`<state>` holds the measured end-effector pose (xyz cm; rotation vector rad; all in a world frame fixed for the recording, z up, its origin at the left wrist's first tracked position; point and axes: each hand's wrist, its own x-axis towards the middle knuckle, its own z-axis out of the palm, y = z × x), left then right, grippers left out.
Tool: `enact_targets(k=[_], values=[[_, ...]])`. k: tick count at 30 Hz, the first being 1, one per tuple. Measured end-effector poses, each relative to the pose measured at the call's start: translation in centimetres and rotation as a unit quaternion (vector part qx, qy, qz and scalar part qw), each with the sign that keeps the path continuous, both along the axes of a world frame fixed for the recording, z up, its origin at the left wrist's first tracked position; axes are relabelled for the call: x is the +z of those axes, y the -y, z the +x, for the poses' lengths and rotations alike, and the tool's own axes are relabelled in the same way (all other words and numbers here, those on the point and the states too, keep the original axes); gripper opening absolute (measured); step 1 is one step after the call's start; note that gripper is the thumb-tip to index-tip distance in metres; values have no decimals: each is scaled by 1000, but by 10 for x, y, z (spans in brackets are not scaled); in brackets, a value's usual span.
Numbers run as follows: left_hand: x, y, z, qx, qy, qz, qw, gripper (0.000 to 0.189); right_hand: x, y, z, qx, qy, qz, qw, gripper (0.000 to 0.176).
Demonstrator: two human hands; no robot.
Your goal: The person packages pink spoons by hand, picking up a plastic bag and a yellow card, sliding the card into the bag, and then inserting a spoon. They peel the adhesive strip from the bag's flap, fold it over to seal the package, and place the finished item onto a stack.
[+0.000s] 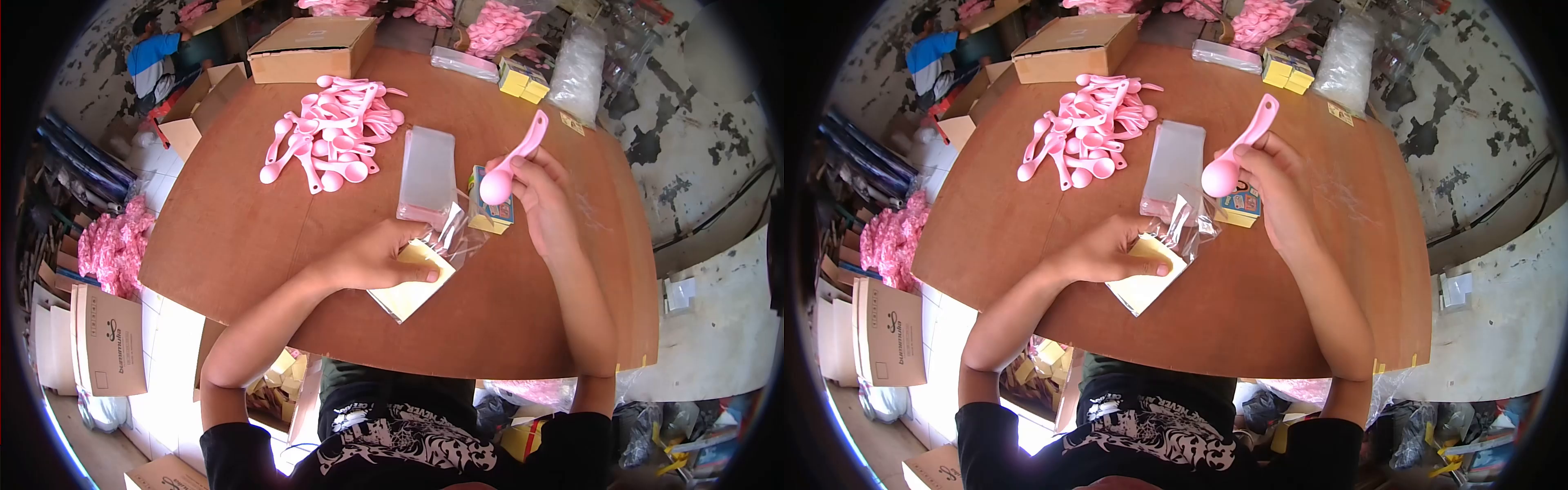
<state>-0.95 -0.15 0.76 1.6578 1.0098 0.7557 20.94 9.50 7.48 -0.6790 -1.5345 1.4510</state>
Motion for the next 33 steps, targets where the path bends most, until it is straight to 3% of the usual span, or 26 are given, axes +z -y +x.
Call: enact_targets(k=[8,13,17,19,26,29,33], values=[[6,5,8,28,-34,20,999,31,-18,14,13,-79,1,8,997,14],[-4,4,9,57,7,65,996,33,-30,23,-2,-96,31,0,995,13],[0,4,12,70,24,95,993,36,-51,29,-9,-50,65,53,995,12],[-2,4,15,67,125,18,990,38,-58,37,-15,-29,65,93,993,12],[-15,4,15,43,109,84,990,40,-34,39,-7,-49,39,112,992,14],[-9,8,16,33,64,98,993,32,-27,42,-6,-64,34,115,991,12],[-4,12,21,62,103,75,990,37,-37,47,-9,-77,63,198,975,11]])
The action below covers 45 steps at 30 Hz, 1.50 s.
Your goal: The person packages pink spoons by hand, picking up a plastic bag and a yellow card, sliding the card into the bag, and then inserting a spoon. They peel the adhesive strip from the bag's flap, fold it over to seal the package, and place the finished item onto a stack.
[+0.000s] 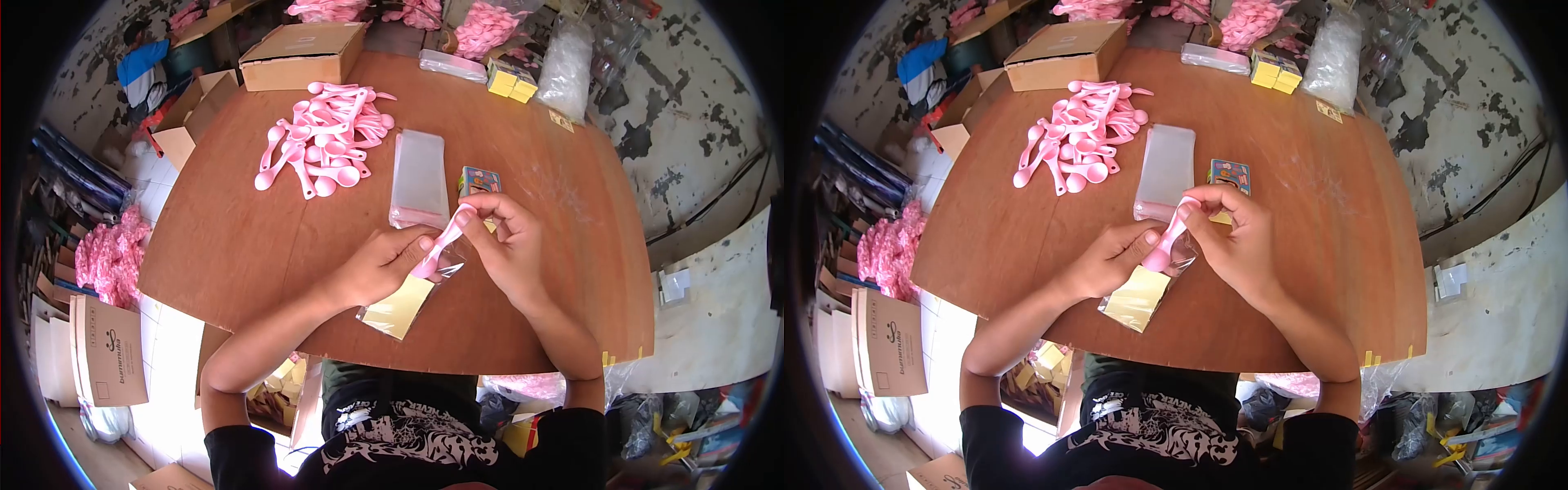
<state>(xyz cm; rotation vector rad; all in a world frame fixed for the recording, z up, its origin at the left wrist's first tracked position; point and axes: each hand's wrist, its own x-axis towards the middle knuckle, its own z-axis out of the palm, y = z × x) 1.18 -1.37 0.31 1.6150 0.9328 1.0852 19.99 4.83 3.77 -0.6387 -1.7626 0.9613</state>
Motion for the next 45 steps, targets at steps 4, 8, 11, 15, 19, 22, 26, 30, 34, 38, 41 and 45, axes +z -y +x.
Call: enact_targets(k=[4,8,11,15,19,22,26,30,34,38,41,45], values=[[5,2,0,22,-43,43,998,39,4,7,0,-35,-25,56,997,11],[-2,1,6,30,-5,66,997,38,2,11,1,-26,-2,-3,1000,14],[-1,4,5,29,-11,2,1000,35,1,12,1,-30,82,79,993,10],[-2,2,5,73,-46,114,990,33,-2,7,3,-11,143,204,968,10],[5,9,7,62,-62,107,990,33,3,9,3,-33,169,257,951,13],[7,13,8,64,-118,82,988,28,1,10,3,-67,198,338,918,15],[9,17,7,36,-150,23,988,23,-2,16,2,-82,246,445,857,16],[0,13,5,24,-175,122,977,28,-7,26,-2,-133,280,488,816,17],[7,17,4,-27,-201,88,975,42,-14,20,-1,-136,238,467,841,16],[-1,16,3,-27,-157,133,978,47,-8,11,5,-45,154,279,947,18],[11,17,4,-20,-133,121,984,48,0,9,5,-42,129,228,964,17],[11,20,7,-13,-85,101,991,49,2,8,7,-30,104,214,971,16]])
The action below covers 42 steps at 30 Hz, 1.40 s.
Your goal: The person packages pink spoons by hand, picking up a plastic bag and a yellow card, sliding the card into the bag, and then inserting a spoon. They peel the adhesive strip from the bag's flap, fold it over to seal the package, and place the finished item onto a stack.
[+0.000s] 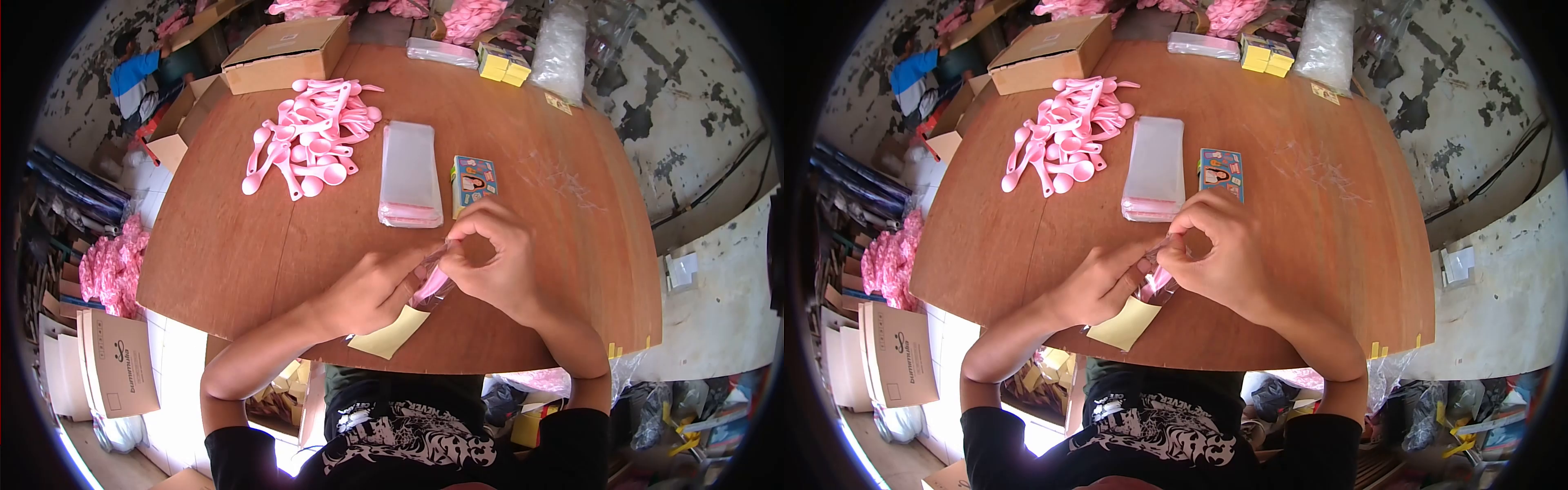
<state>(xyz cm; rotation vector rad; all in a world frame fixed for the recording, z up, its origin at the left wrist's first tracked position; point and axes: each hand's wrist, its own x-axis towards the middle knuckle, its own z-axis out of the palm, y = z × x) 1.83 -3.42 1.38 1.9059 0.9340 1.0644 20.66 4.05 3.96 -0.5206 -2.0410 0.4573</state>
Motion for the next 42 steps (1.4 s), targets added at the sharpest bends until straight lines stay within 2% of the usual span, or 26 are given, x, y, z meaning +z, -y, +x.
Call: enact_targets(k=[4,8,10,12,13,14,15,16,17,19,20,22,23,24,25,26,27,28,32,34,35,37,42], values=[[-1,2,-4,7,-23,-19,1000,50,6,-5,4,-7,-18,-1,1000,14],[5,2,-7,24,-28,-11,999,50,16,-8,10,-25,-36,-52,998,13],[7,2,-6,27,0,-5,1000,49,17,-10,14,-28,-34,-65,997,14],[0,1,-8,33,3,18,999,42,18,-15,21,-3,-80,-161,984,12],[-4,1,-9,40,6,42,998,38,23,-16,26,-3,-80,-161,984,12],[-6,1,-6,41,7,41,998,38,32,-17,33,4,-125,-234,964,7],[-8,0,-2,40,114,12,993,39,40,-21,40,12,-168,-304,937,3],[-9,0,0,40,219,-17,975,42,43,-30,49,58,-196,-282,937,4],[-10,-1,-1,40,219,-18,975,42,48,-41,61,103,-223,-259,934,7],[-11,-4,-5,57,276,-21,959,41,66,-60,91,203,-275,-284,896,8],[-7,-4,-5,51,292,-38,954,44,70,-71,103,202,-275,-284,896,8],[-3,-4,-6,58,300,-53,951,44,78,-94,125,374,-261,-328,827,11],[-2,-3,-6,68,307,-66,947,44,70,-116,144,373,-259,-328,828,11],[-3,-3,-5,67,308,-66,947,44,47,-143,164,90,-63,-335,936,19],[-4,-4,-4,62,321,-77,942,44,26,-160,176,-205,141,-298,922,27],[-4,-5,-4,57,333,-88,937,44,8,-165,178,-205,142,-296,922,27],[-3,-5,-6,57,333,-87,937,44,-9,-165,181,-326,191,-129,917,30],[-2,-4,-6,61,320,-94,941,44,-13,-156,178,-432,233,45,870,33],[-4,-7,-4,54,321,-98,941,43,19,-99,130,-390,185,12,902,30],[-4,-8,-4,57,302,-91,947,44,30,-79,107,-301,130,-68,942,29],[-5,-7,-5,63,286,-87,952,44,36,-67,95,-300,130,-68,942,29],[-5,-6,-5,62,288,-95,951,44,41,-48,77,-228,90,-47,968,23],[-7,-9,-7,66,288,-97,951,46,25,-41,69,-179,98,-18,979,16]])
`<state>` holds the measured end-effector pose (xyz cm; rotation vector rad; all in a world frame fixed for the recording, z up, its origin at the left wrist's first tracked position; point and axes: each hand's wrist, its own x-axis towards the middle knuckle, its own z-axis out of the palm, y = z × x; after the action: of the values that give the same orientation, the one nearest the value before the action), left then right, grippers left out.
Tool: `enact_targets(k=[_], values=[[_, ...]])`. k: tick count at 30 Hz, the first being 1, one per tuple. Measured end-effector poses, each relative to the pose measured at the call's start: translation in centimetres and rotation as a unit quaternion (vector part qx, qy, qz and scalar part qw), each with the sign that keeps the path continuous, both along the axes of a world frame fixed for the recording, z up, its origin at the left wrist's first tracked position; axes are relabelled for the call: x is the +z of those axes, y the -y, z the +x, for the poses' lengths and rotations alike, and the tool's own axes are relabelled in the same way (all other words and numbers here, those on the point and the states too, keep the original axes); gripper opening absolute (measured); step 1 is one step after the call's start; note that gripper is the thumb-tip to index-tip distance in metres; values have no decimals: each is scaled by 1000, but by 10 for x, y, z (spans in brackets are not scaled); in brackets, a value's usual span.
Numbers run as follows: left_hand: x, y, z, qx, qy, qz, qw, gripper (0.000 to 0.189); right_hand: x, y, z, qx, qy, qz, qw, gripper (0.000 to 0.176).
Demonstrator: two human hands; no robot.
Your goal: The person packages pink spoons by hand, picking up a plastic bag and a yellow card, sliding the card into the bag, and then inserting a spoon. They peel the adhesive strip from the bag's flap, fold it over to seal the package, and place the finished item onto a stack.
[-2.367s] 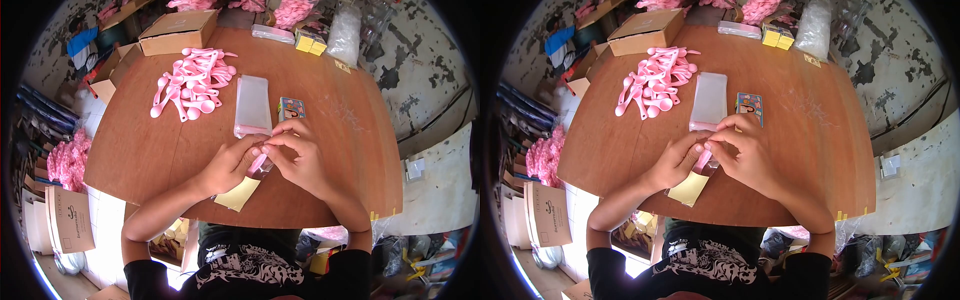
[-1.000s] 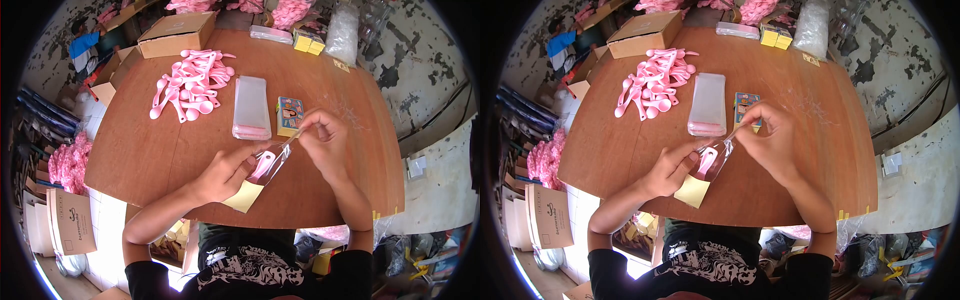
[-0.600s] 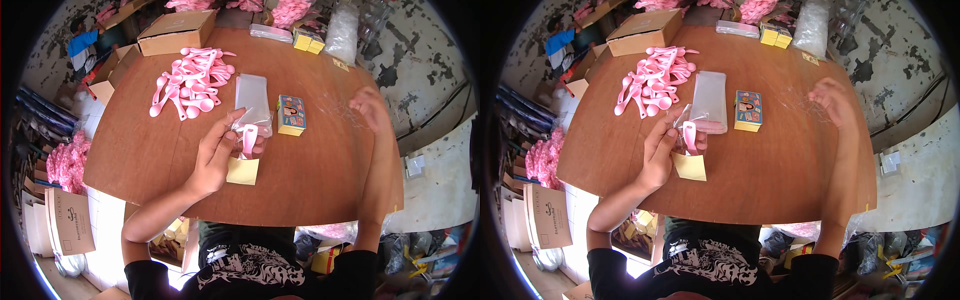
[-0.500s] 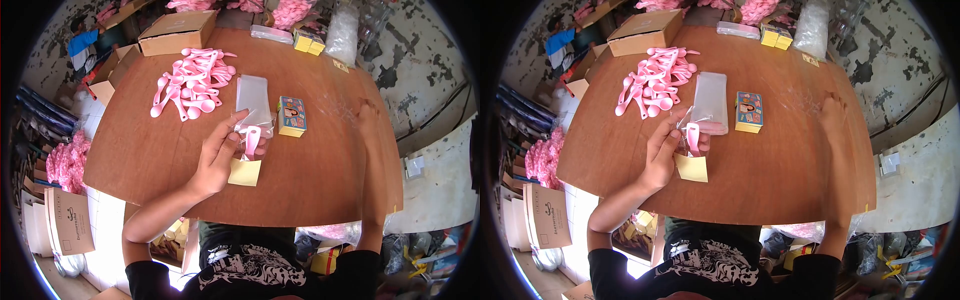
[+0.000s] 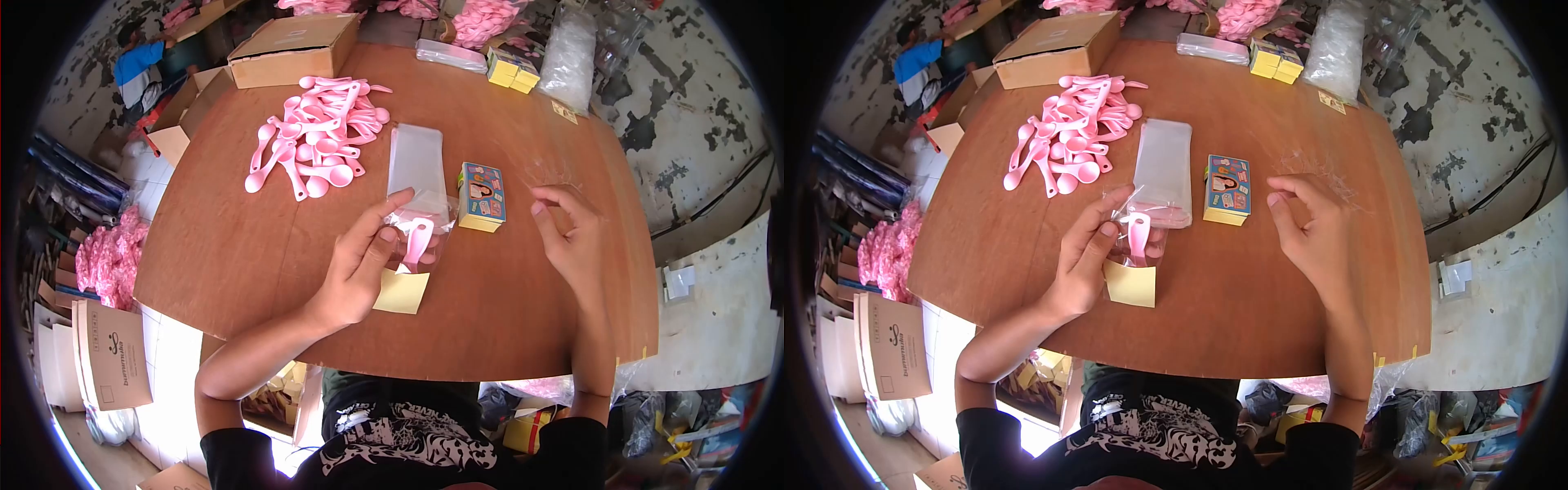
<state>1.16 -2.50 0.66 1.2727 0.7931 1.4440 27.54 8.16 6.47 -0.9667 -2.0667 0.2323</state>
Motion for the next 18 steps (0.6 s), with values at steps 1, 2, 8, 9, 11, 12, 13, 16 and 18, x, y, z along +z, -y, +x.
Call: enact_targets(k=[1,2,8,9,11,12,13,16,18], values=[[-1,0,-1,-5,-4,5,1000,46,-3,1,0,10,5,-4,1000,14],[-1,-1,-1,-11,-8,9,1000,46,-6,1,0,10,4,-6,1000,14],[-5,-1,2,-3,1,20,1000,43,-12,4,0,4,7,-56,998,10],[-5,0,3,-4,1,19,1000,43,-11,5,-1,7,5,-51,999,10],[-3,0,3,-1,3,8,1000,43,-10,8,-4,9,4,-47,999,9],[-2,1,3,0,3,9,1000,43,-9,9,-5,8,12,-36,999,10],[-2,1,3,3,-1,12,1000,43,-7,10,-5,8,21,-23,999,10],[-2,0,3,6,0,10,1000,43,-12,6,-4,24,11,-28,999,10],[-8,-2,3,3,5,1,1000,43,-15,4,-1,30,9,-28,999,9]])
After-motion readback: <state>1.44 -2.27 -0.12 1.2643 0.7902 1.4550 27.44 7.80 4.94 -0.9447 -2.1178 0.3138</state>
